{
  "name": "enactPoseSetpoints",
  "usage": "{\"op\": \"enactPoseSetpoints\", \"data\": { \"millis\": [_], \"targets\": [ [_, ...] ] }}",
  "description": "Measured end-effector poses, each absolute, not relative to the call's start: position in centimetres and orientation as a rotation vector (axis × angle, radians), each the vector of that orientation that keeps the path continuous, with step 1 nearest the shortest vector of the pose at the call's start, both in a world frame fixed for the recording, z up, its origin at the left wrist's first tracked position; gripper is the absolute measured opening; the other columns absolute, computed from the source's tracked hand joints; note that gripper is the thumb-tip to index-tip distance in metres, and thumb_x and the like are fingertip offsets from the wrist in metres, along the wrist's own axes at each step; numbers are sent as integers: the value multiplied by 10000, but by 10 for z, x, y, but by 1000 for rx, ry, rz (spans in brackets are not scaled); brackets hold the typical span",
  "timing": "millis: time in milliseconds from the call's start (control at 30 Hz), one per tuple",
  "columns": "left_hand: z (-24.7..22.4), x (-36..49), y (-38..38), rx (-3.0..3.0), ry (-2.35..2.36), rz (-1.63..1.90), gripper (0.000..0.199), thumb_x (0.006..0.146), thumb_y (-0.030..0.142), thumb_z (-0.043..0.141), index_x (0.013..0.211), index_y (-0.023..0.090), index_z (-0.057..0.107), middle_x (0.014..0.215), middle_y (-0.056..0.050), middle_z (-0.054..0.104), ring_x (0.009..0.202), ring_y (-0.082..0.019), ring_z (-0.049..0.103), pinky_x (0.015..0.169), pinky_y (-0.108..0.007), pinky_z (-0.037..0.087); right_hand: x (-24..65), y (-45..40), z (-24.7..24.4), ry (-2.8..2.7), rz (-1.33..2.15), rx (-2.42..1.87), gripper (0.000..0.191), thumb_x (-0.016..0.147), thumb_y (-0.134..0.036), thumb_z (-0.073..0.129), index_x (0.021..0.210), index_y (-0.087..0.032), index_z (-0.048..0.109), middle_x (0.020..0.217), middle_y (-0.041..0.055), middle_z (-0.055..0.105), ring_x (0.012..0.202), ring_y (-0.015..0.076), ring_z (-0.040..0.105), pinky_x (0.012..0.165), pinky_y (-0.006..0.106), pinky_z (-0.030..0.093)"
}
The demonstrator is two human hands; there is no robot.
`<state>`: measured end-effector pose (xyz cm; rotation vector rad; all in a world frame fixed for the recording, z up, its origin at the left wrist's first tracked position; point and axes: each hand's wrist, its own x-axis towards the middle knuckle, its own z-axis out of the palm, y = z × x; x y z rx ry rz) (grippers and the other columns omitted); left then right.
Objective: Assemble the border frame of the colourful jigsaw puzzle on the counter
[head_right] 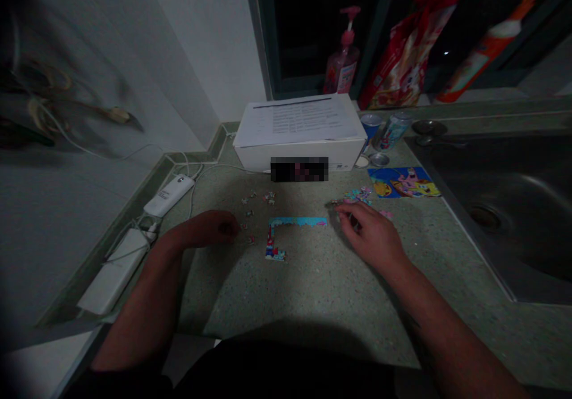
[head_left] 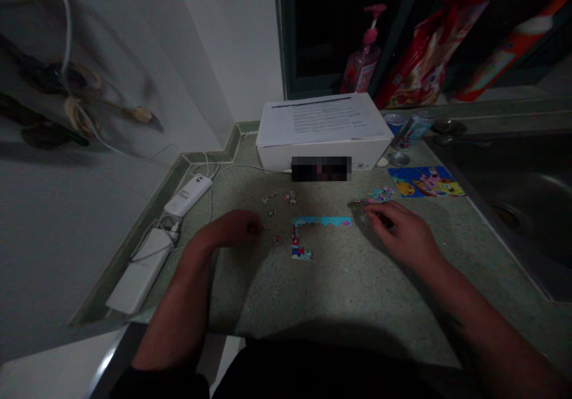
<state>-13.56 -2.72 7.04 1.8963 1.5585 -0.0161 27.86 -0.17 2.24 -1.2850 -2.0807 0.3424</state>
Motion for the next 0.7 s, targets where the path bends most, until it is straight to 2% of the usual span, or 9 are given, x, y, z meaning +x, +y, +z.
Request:
{"op": "enactPoseSetpoints", "data": {
  "millis": [133,233,333,467,700],
  "targets": [
    [70,-141,-25,1922,1630,-20,100,811,250,704,888,227,764,908,-24,795,820,-222,713,741,-331,524,279,-2,22,-2087,340,-1279,253,1028,-360,541,1130,-282,759,1146,76,806,982,300,784,805,478,639],
    [69,-143,-22,1945,1704,2,141,871,240,636,934,209,758,974,-63,795,874,-245,716,794,-367,529,279,-1,21,-2091,340,-1277,257,1023,-360,545,1125,-270,763,1164,85,804,990,303,784,808,480,640],
    [66,-141,-21,1962,1719,23,170,882,257,629,976,219,765,996,-66,797,891,-253,724,809,-373,534,279,-1,21,-2083,336,-1280,258,1013,-363,549,1110,-272,770,1157,86,806,977,307,785,808,486,639],
    [63,-135,-21,1974,1682,21,185,863,320,679,993,221,766,945,-50,797,835,-239,720,754,-344,525,279,-1,21,-2078,346,-1288,254,1003,-365,555,1107,-287,773,1160,82,806,932,299,786,772,476,636],
    [60,-128,-19,1967,1689,-43,157,880,293,663,976,204,751,949,-60,788,840,-233,716,750,-328,492,278,-2,24,-2082,339,-1284,253,1009,-343,552,1112,-266,770,1142,85,806,925,274,779,782,440,626]
  ]
}}
